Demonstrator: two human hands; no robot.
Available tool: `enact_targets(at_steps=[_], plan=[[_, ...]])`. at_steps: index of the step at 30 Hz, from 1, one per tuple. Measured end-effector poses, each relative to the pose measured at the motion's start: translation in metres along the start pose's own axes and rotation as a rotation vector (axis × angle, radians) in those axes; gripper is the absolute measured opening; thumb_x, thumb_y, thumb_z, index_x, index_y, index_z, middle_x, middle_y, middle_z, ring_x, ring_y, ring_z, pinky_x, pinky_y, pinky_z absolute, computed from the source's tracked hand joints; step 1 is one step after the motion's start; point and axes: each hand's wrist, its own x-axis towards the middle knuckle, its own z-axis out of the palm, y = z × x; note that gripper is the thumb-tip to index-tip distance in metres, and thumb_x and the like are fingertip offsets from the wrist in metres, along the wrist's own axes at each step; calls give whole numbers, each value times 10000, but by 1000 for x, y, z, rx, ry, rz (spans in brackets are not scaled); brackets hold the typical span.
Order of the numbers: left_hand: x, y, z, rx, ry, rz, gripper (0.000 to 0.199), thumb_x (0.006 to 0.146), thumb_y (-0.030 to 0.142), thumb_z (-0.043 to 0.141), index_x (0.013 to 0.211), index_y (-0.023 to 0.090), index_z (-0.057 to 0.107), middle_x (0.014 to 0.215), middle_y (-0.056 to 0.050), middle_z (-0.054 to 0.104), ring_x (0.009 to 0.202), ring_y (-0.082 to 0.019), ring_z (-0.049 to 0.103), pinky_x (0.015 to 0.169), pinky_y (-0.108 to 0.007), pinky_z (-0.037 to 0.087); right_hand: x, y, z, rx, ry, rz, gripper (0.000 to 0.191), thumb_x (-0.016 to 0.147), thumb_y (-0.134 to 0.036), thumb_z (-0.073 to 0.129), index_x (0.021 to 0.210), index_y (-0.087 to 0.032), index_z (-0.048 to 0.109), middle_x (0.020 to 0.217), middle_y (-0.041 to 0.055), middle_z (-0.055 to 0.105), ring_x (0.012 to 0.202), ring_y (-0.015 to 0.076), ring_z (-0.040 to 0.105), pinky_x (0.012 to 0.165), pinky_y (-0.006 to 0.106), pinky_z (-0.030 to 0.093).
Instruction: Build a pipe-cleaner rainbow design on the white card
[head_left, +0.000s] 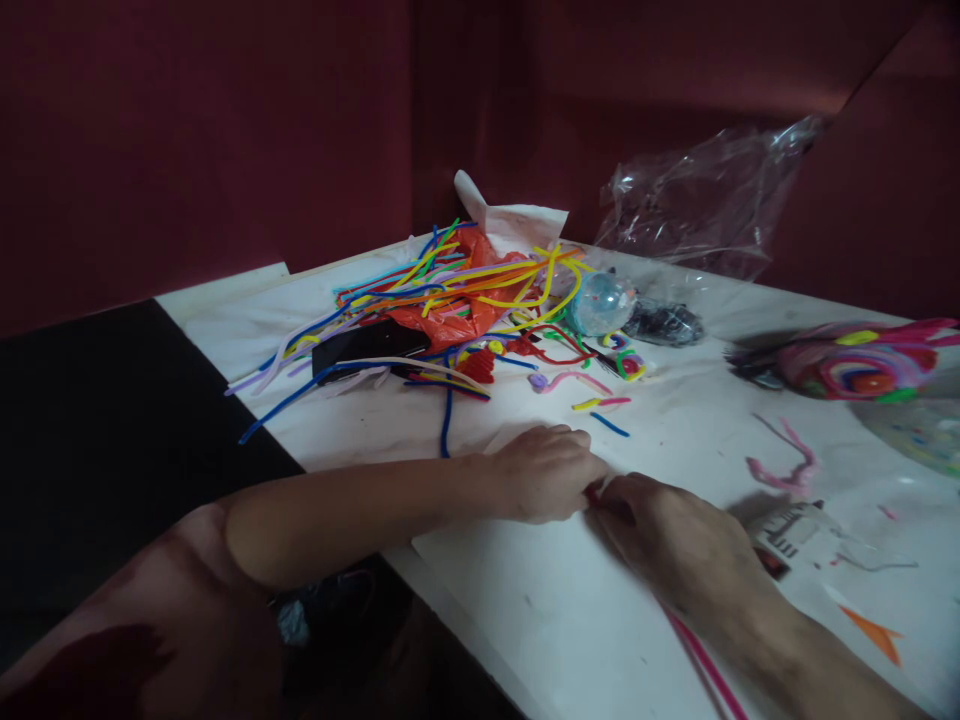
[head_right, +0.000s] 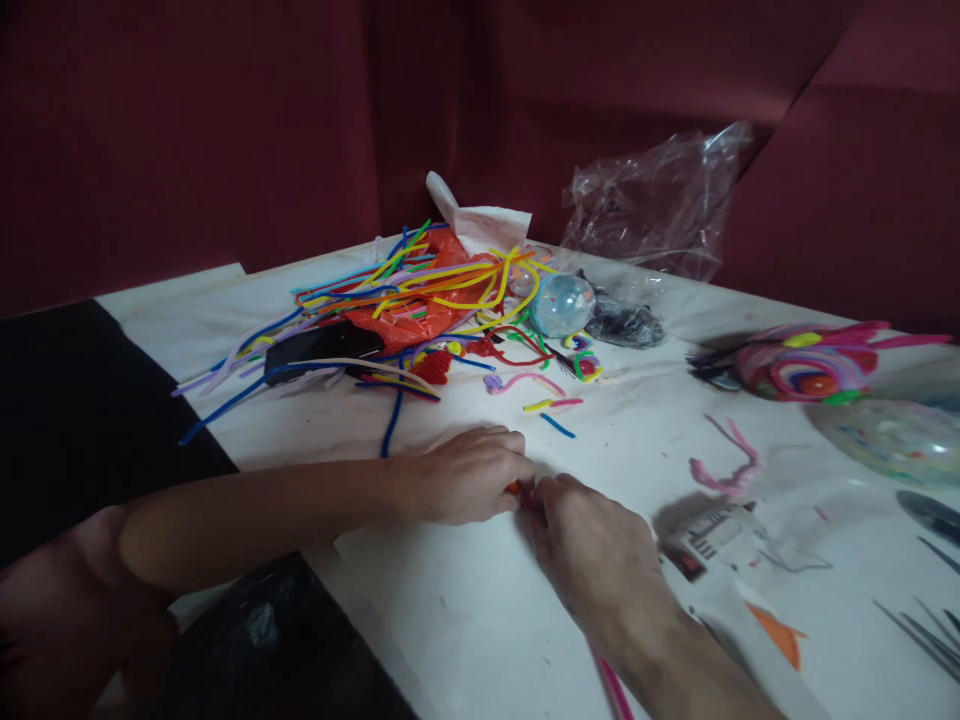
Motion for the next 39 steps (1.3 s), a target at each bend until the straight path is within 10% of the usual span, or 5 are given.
enact_targets(at_steps=[39], plan=[[0,3,8,110,18,11,159,753,198,456,678,151,587,771,-54,520,741,-164,486,674,-291,382,1,0,-3,40,-54,-14,168,854,-261,506,732,-213,610,715,7,605,705,212,564,481,230,240]])
